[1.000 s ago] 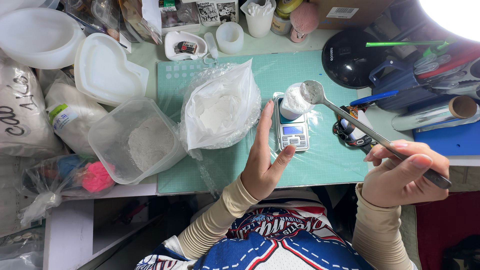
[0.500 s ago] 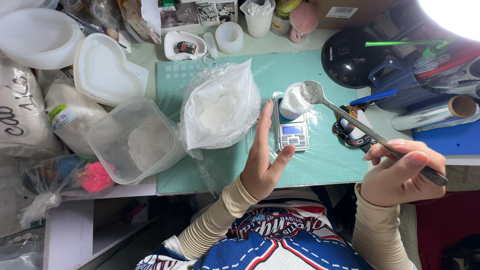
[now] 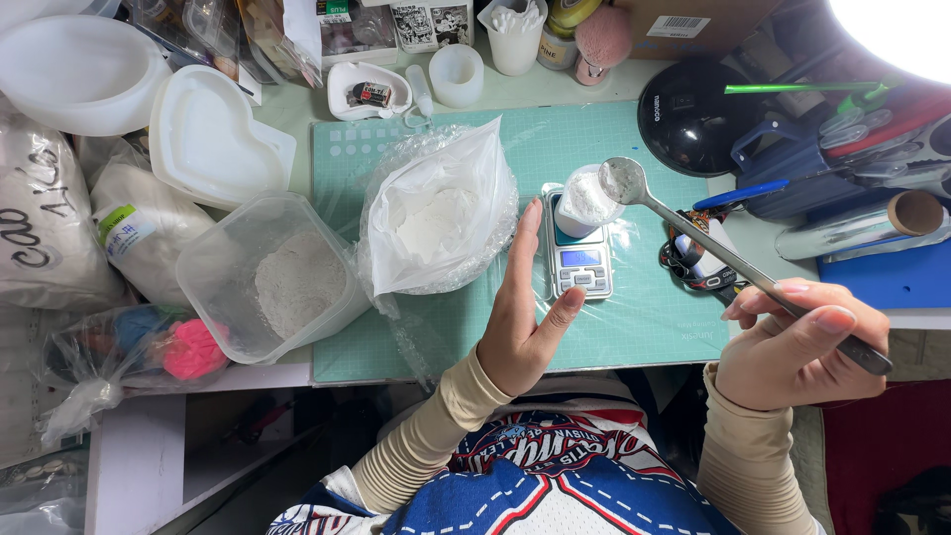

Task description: The person measures white powder from a bag into a small cup on a digital scale using a spoon, then pours the powder into a plastic container and stirs it with a spoon.

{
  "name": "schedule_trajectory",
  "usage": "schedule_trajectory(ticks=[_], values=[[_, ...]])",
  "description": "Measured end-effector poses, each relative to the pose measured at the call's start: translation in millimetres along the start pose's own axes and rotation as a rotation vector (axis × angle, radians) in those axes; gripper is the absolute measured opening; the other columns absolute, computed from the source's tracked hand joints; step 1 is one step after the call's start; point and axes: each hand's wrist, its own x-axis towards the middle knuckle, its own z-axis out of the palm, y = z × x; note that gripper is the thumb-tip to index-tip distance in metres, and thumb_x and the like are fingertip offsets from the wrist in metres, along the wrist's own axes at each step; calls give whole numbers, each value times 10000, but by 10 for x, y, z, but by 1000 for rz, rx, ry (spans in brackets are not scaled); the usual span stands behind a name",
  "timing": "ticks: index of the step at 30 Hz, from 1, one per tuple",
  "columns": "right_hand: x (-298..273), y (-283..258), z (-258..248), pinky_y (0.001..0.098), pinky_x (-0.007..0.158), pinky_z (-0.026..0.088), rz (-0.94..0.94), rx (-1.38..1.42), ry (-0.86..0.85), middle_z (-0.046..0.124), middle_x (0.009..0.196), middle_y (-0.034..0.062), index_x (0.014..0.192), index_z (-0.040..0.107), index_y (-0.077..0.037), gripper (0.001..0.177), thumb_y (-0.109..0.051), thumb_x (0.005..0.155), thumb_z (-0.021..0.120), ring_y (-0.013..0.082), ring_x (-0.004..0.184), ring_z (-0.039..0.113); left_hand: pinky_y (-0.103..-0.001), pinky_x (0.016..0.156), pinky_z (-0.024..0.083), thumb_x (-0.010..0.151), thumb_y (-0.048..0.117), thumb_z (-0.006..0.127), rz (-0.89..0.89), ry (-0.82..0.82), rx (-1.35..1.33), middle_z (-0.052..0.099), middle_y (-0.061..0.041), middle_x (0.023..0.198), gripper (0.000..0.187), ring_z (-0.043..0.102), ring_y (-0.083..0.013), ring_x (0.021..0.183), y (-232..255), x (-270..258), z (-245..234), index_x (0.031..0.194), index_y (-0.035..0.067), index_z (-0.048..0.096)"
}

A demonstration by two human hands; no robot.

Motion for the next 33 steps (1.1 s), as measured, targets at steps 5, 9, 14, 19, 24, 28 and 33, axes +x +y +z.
schedule_trajectory(ticks=[5, 9, 14, 19, 24, 28, 33], values=[[5, -7, 5, 273, 497, 452, -2, 3, 6, 602, 805, 174, 1098, 475, 51, 476, -397, 1261, 482, 208, 610, 646, -505, 1372, 164, 1132, 450, 461, 6, 1, -4, 140, -361, 1731, 856, 159, -462, 1660, -1, 1, -4, 1643, -101, 51], [9, 6, 4, 275, 494, 457, -11, 10, 8, 605, 797, 169, 1098, 479, 49, 475, -398, 1256, 482, 205, 607, 645, -506, 1372, 167, 1131, 462, 454, 4, 1, 7, 145, -363, 1729, 859, 160, -463, 1660, -4, 5, -1, 1642, -103, 56], [-9, 29, 12, 271, 488, 447, 0, 52, 19, 613, 805, 171, 1097, 493, 45, 474, -405, 1245, 491, 199, 595, 642, -506, 1371, 167, 1129, 472, 450, -1, 1, 14, 155, -364, 1727, 865, 168, -462, 1660, -4, 2, -4, 1642, -104, 60], [-21, 66, 18, 249, 457, 479, -6, 14, -54, 634, 809, 179, 1080, 542, 61, 492, -401, 1244, 509, 207, 613, 667, -504, 1372, 168, 1129, 482, 446, -1, -2, 1, 144, -363, 1729, 872, 163, -461, 1660, -4, 6, 2, 1643, -103, 52], [-29, 88, 13, 252, 455, 472, 24, 44, -9, 625, 800, 187, 1055, 551, 74, 515, -405, 1243, 522, 223, 618, 673, -503, 1373, 171, 1127, 485, 442, 2, 3, 6, 147, -357, 1732, 872, 167, -457, 1661, -7, -2, -3, 1646, -97, 51], [-37, 84, -2, 262, 476, 479, 25, 37, -4, 624, 810, 185, 1055, 544, 72, 524, -412, 1253, 517, 225, 628, 676, -504, 1378, 172, 1133, 480, 441, 6, 4, 0, 138, -355, 1736, 865, 158, -456, 1665, -21, -7, 5, 1649, -92, 47], [-15, 71, 15, 273, 497, 462, 29, 28, 16, 618, 806, 188, 1046, 526, 67, 515, -403, 1253, 511, 216, 605, 658, -504, 1381, 173, 1136, 475, 444, 11, -2, -1, 140, -349, 1740, 860, 157, -451, 1670, -5, -9, -6, 1652, -87, 48]])
